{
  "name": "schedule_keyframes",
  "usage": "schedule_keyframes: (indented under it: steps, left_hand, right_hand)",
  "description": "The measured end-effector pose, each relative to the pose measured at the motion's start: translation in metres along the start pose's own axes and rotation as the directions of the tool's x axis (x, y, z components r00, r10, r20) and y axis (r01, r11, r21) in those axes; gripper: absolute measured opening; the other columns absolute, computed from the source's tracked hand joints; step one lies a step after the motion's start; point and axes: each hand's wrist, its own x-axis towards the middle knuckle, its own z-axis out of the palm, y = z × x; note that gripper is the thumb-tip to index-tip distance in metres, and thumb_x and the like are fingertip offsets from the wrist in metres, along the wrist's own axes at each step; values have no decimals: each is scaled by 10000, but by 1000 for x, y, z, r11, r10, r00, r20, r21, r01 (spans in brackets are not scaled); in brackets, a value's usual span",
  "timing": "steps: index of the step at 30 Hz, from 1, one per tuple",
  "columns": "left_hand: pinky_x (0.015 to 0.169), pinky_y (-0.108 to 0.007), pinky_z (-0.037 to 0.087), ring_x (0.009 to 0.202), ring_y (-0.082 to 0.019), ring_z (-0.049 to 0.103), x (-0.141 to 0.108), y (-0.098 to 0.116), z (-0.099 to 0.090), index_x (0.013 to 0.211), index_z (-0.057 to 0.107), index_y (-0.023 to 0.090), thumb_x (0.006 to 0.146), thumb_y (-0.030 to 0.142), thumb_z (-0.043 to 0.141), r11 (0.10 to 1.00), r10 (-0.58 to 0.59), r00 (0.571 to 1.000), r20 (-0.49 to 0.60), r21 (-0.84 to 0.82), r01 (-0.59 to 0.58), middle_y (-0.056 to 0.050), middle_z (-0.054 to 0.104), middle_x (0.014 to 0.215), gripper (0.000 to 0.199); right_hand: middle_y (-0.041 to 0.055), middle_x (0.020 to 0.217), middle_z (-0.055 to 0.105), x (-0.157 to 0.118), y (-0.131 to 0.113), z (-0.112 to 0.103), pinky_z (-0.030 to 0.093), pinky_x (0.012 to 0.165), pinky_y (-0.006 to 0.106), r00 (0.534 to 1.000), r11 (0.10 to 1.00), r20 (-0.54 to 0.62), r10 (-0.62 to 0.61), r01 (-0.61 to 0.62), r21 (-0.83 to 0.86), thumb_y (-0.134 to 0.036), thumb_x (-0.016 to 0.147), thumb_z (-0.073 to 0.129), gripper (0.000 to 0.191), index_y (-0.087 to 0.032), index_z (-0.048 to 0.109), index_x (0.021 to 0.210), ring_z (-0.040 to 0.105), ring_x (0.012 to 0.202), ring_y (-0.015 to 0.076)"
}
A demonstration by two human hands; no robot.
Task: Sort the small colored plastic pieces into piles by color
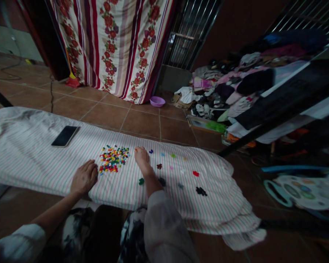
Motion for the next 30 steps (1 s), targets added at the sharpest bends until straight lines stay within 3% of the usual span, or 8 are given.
schedule_keyframes:
  steps: [6,12,30]
  left_hand:
    - [967,-448,439,1181,-262,524,0,0,1,976,594,181,881,294,373,1000,-19,1000,6,-9,19,-135,636,1150,266]
    - [966,-428,443,1175,-248,529,0,0,1,973,586,184,883,297,378,1000,-20,1000,4,13,20,-125,638,1143,253]
    - [963,-427,442,1166,-246,531,0,1,0,978,581,186,881,291,383,1000,-18,1000,23,17,18,-121,634,1155,244]
  right_hand:
    - [61,1037,669,25,32,-1,406,820,244,993,989,21,118,-116,-88,-176,873,474,266,-188,624,1092,597,952,154]
    - [81,1011,653,39,33,0,397,829,242,991,988,84,106,-95,-119,-176,877,464,252,-207,700,959,588,957,158]
    - [93,1070,652,30,37,-4,392,865,244,997,996,66,46,-41,-78,-62,858,390,383,-188,656,1103,579,994,171]
